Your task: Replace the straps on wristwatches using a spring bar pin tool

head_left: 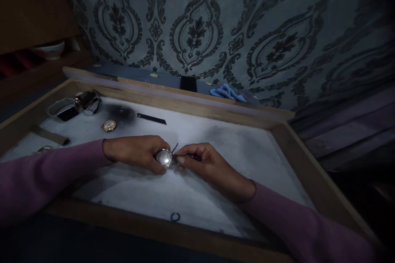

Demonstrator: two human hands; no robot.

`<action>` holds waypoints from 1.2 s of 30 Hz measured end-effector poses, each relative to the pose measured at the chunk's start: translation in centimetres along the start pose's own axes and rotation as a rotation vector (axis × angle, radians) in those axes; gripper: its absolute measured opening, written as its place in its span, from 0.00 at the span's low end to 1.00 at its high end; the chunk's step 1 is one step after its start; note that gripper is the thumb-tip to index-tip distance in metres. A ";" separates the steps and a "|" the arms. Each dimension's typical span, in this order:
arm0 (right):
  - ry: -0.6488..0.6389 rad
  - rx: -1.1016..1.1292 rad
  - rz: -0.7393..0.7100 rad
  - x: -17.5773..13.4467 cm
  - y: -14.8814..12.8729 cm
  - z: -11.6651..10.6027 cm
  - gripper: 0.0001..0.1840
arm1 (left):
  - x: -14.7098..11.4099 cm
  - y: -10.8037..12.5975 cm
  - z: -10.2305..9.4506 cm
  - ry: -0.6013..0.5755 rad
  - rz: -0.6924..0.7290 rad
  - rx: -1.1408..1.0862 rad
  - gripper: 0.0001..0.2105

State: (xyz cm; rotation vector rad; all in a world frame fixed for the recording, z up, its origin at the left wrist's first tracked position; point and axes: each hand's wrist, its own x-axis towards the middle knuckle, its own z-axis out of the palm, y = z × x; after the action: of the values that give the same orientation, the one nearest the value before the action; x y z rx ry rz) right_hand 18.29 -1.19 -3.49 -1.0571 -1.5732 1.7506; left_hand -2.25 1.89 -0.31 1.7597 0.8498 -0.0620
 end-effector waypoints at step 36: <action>-0.019 0.016 -0.025 -0.2 0.1 0.1 0.08 | 0.1 -0.4 0.3 -0.051 0.032 -0.307 0.06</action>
State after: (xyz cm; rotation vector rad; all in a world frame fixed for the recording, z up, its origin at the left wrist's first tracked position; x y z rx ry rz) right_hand 18.32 -1.40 -3.53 -1.0121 -1.5744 1.7590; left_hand -2.32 1.69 -0.80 1.4767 0.7511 0.0426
